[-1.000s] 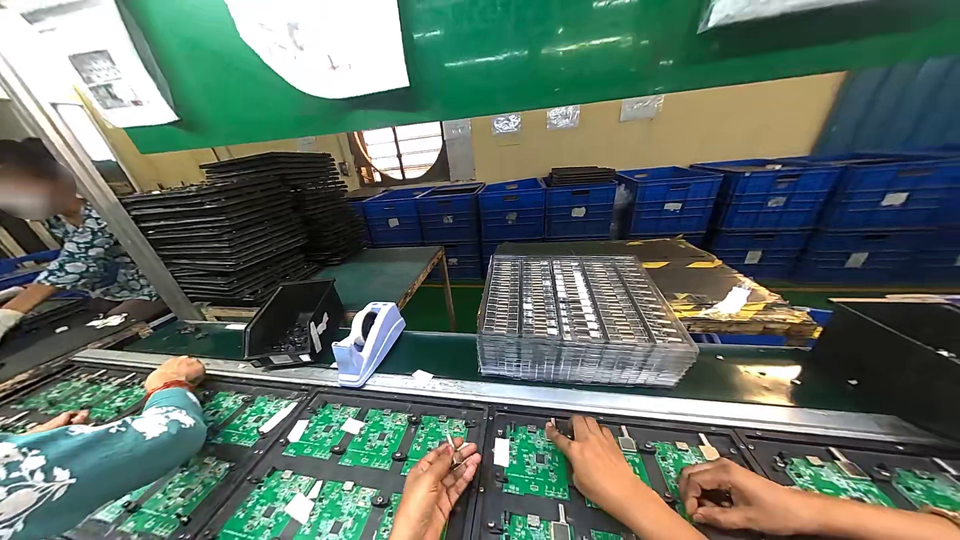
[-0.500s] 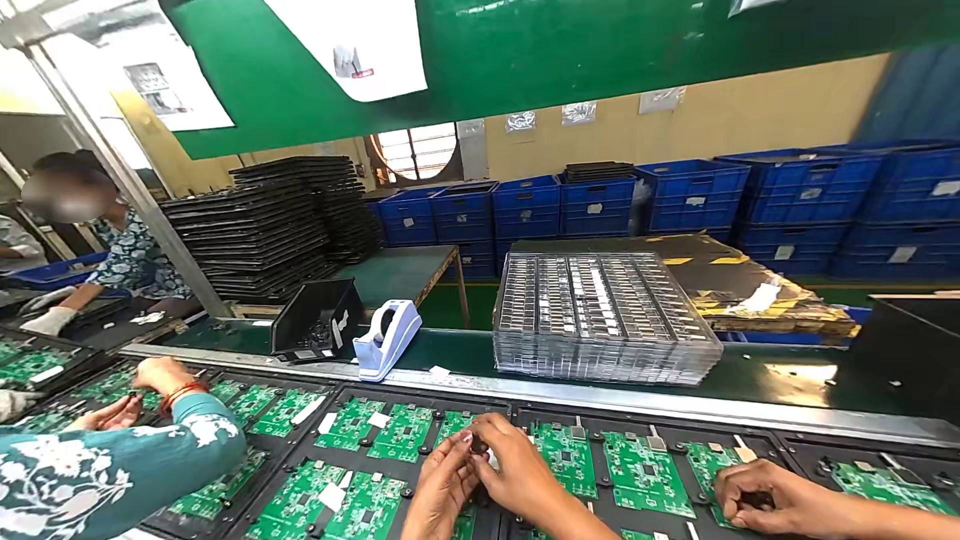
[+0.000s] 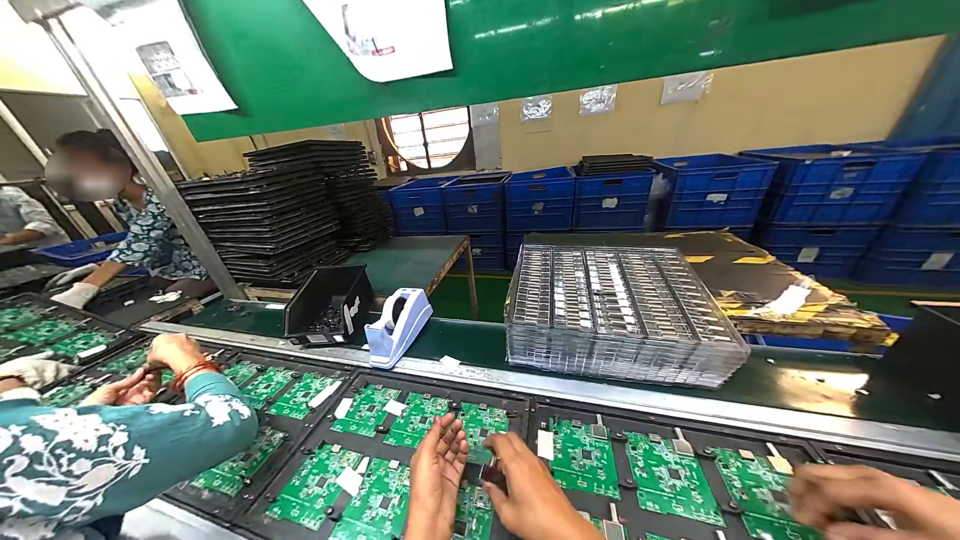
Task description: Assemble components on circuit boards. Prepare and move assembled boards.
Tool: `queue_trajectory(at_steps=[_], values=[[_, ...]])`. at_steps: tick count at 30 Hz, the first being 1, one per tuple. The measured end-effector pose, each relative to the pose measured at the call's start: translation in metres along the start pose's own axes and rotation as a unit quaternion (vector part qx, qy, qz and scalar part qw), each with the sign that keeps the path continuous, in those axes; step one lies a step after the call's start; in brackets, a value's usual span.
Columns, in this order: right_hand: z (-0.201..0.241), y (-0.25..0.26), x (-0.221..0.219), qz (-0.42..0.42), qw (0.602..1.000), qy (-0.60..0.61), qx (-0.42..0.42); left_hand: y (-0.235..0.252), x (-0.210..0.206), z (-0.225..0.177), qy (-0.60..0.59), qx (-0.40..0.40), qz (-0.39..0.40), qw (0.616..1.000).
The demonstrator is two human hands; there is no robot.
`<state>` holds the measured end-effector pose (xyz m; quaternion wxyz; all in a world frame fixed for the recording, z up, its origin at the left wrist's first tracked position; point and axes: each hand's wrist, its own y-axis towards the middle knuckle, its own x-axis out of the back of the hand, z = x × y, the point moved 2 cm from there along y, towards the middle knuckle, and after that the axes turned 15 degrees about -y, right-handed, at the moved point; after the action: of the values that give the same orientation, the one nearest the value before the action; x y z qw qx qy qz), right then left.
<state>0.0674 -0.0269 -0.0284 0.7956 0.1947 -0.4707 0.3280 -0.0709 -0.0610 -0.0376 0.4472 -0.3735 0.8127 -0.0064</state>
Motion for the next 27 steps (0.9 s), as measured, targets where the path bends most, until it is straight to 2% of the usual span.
queue_trajectory(at_steps=[6,14,27], values=[[0.004,-0.007,-0.015,0.048,0.993,-0.098,0.042,-0.002,-0.002,0.000,-0.005,0.010,-0.016,1.000],[-0.001,-0.010,-0.014,0.055,0.990,-0.119,0.048,-0.003,-0.003,0.001,-0.003,0.025,-0.017,1.000],[-0.007,-0.026,-0.016,0.015,0.985,-0.157,0.075,-0.002,-0.002,0.004,0.014,0.041,-0.004,0.999]])
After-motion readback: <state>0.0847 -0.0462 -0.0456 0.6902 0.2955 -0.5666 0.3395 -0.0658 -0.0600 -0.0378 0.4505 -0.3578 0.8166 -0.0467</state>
